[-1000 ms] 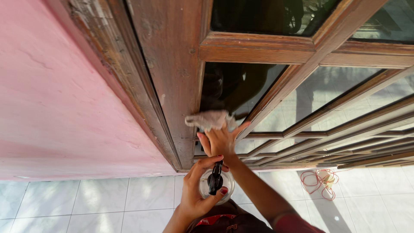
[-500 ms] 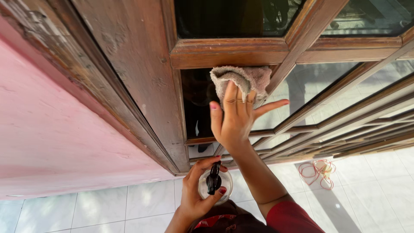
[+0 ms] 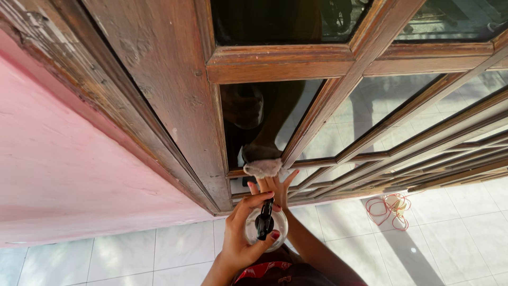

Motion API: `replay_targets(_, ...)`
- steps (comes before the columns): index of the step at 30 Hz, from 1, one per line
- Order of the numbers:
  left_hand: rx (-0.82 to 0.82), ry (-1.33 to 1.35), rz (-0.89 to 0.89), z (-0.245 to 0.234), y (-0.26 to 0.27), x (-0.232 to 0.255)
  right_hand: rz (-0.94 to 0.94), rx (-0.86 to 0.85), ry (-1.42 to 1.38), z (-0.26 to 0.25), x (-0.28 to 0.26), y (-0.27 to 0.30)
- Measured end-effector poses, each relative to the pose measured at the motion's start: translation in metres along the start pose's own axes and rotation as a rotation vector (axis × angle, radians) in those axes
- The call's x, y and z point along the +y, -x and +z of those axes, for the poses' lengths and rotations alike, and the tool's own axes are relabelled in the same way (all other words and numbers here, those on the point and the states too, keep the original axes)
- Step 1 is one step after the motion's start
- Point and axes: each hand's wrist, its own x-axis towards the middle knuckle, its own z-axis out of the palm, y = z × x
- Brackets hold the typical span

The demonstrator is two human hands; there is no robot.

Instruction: The person cleans the glass panes of a wooden door using a spray bottle and a cloth, wiping individual sections.

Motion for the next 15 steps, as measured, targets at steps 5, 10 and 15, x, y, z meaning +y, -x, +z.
replay_targets(5, -0.005, 0.018, 0.005, 0.003, 0.003, 0.002, 0.064, 0.097, -0.012, -0.065, -0.011, -0.106)
replay_targets(10, -0.011, -0.007, -0.058, 0.003, 0.011, 0.006, -0.010, 0.324, 0.012, -0.117, -0.041, -0.202)
replay_targets(15, 0.008, 0.015, -0.025, 0.000, 0.015, 0.007, -0.176, 0.256, -0.133, -0.072, -0.053, -0.170)
